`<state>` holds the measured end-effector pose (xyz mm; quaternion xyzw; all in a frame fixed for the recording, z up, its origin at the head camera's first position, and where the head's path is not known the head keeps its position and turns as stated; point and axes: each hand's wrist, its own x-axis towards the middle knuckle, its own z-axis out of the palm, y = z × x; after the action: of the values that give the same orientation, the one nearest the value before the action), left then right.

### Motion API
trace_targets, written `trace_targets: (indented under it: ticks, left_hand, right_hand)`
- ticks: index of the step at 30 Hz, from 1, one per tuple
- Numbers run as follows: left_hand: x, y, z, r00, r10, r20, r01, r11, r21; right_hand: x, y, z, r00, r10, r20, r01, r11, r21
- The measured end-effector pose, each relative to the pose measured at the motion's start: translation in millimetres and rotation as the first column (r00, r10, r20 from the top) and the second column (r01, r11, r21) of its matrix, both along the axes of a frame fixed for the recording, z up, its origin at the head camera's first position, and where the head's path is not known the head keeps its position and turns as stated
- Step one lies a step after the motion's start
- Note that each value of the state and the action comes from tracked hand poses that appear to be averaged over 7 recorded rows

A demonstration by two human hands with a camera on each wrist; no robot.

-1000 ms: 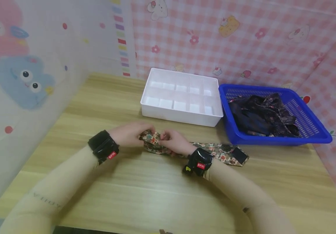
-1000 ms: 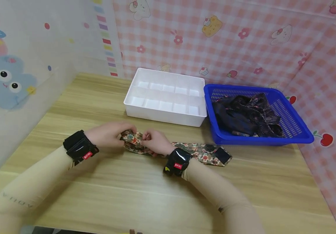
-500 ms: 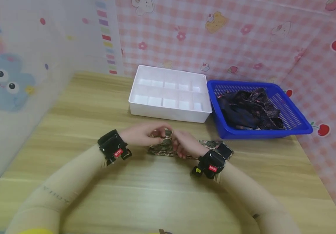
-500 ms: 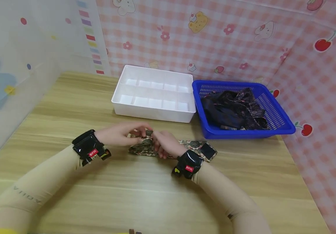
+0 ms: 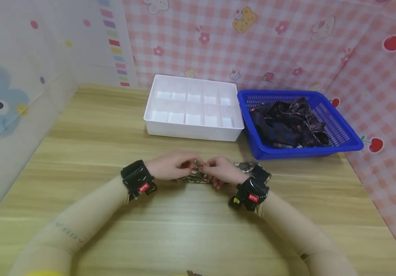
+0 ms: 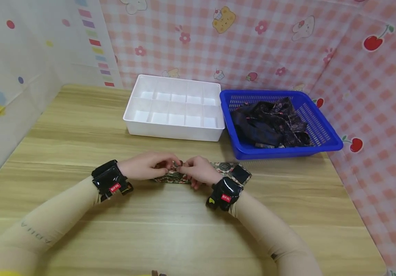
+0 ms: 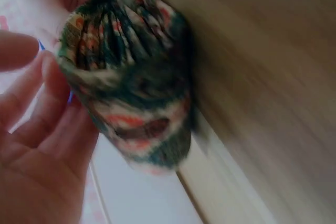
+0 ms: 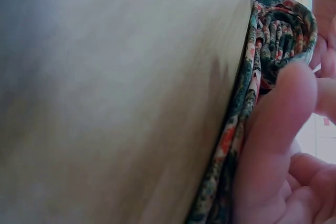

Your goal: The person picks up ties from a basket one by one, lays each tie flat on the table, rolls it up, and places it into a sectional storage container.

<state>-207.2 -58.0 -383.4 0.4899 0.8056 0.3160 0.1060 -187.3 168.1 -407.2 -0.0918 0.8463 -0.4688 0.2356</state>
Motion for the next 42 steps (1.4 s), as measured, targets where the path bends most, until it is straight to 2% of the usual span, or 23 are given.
trace_targets:
  ticks: [2,5,8,16,23,26,30,36,39,42]
  left_hand:
    - [-0.1,-7.3,0.1,0.998,0.049,-0.037,-0.05,0.999,-0.019]
    - [-0.7,-19.4,-1.1,0.986,0.118,-0.115,-0.128,0.988,-0.082]
    - [-1.0,-29.3,-3.0,0.977,0.147,-0.155,-0.169,0.976,-0.139]
    - [2.0,-46.4,-3.9,0.965,0.194,-0.177,-0.232,0.946,-0.227]
    - [7.2,-63.3,6.7,0.961,0.213,-0.174,-0.252,0.936,-0.247]
    - [8.8,-70.2,14.2,0.96,0.224,-0.165,-0.259,0.937,-0.233]
    - [9.2,-72.3,26.2,0.967,0.213,-0.141,-0.239,0.951,-0.197]
    - [12.3,-67.8,42.6,0.971,0.205,-0.124,-0.22,0.968,-0.121]
    - [8.9,-55.4,42.2,0.979,0.17,-0.116,-0.175,0.984,-0.04]
    - [4.4,-40.8,36.1,0.99,0.129,-0.055,-0.126,0.991,0.047]
  right_hand:
    - [-1.6,-3,0.3,1.0,-0.009,0.004,0.009,1.0,-0.009]
    - [-2.2,-7,1.5,1.0,-0.031,-0.001,0.031,0.999,-0.022]
    - [-1.3,-11,3.3,0.999,-0.042,-0.009,0.042,0.999,-0.022]
    - [-0.6,-21,7.0,1.0,-0.004,-0.024,0.004,1.0,0.009]
    - [-0.7,-39,5.2,1.0,-0.01,-0.02,0.009,0.999,-0.038]
    - [-0.8,-50,4.9,0.999,-0.017,-0.031,0.015,0.997,-0.074]
    - [-2.4,-64,4.3,0.999,-0.027,-0.032,0.022,0.992,-0.122]
    - [-1.5,-71,11.1,0.997,-0.041,0.058,0.051,0.981,-0.186]
    - [1.6,-58,13.8,0.994,-0.066,0.089,0.081,0.98,-0.181]
    - [5.5,-45,16.5,0.992,-0.088,0.085,0.101,0.982,-0.159]
